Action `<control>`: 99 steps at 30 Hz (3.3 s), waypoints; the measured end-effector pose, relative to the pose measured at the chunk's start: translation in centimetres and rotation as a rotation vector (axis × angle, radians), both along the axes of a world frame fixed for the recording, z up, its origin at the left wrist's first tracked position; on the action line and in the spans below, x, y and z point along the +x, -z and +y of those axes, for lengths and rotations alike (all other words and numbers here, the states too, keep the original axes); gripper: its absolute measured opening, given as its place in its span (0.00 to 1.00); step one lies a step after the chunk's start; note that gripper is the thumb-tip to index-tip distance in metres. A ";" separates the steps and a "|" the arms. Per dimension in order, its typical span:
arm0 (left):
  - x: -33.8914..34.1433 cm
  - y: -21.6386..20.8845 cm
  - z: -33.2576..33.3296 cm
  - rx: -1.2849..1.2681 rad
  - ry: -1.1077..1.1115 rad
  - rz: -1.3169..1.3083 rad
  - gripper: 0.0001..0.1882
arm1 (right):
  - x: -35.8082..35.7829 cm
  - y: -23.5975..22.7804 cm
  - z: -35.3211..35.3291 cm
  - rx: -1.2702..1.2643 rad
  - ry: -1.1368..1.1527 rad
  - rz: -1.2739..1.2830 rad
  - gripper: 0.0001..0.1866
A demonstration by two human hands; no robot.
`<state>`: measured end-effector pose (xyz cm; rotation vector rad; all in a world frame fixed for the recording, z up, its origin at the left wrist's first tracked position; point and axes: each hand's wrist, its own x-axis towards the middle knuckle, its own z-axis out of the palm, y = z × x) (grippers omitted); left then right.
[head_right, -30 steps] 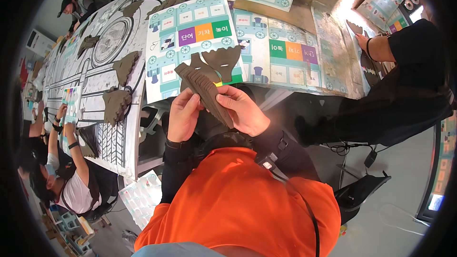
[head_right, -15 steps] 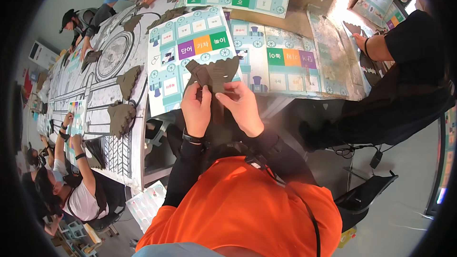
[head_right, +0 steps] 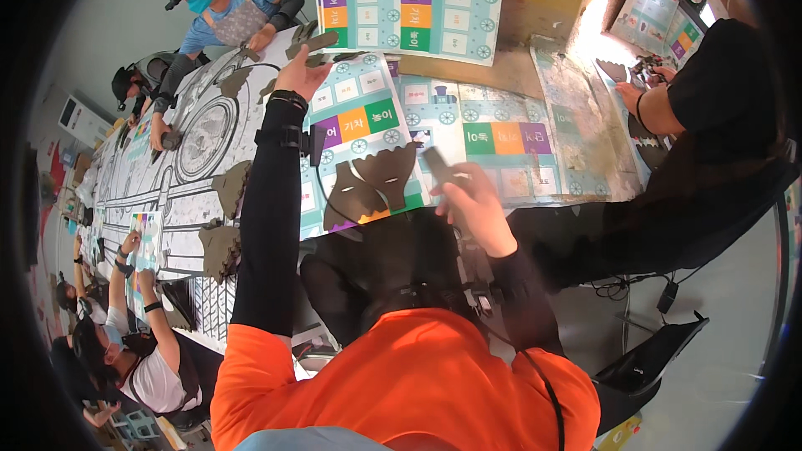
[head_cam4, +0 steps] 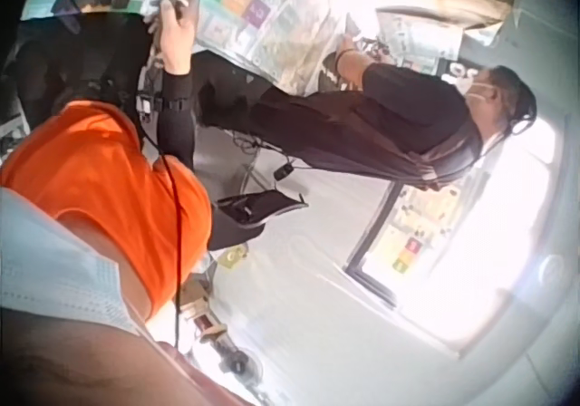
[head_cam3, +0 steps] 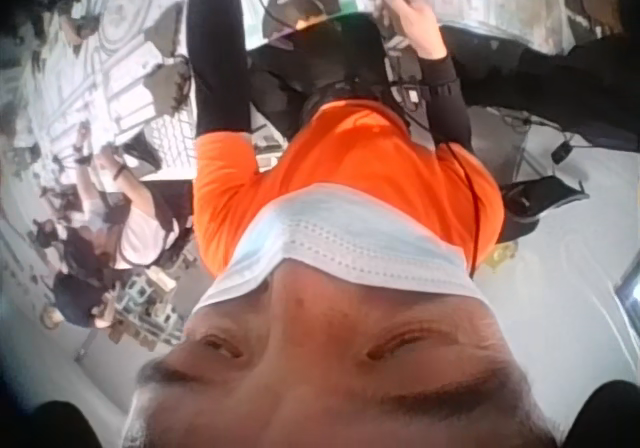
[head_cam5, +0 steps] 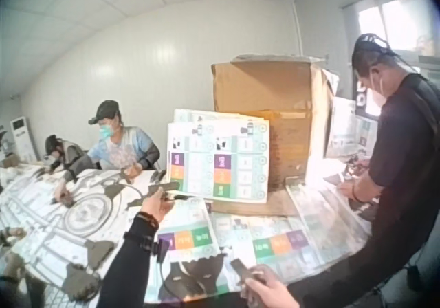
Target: Inspecting and organizing various paper and material components on a workspace table.
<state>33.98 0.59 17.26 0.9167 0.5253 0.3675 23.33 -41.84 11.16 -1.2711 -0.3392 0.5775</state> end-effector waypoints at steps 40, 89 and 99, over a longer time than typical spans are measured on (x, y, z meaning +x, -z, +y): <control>-10.1 15.6 -30.3 1.370 0.120 -0.060 0.17 | 6.6 10.0 -0.7 -0.112 0.356 -0.458 0.14; -25.4 3.0 -23.6 0.666 0.405 -0.211 0.15 | -6.4 -3.7 -0.1 -0.348 0.079 -0.784 0.18; -24.9 1.7 -19.3 0.388 0.777 -0.153 0.12 | -5.8 -4.0 -1.0 -0.143 -0.259 -0.641 0.17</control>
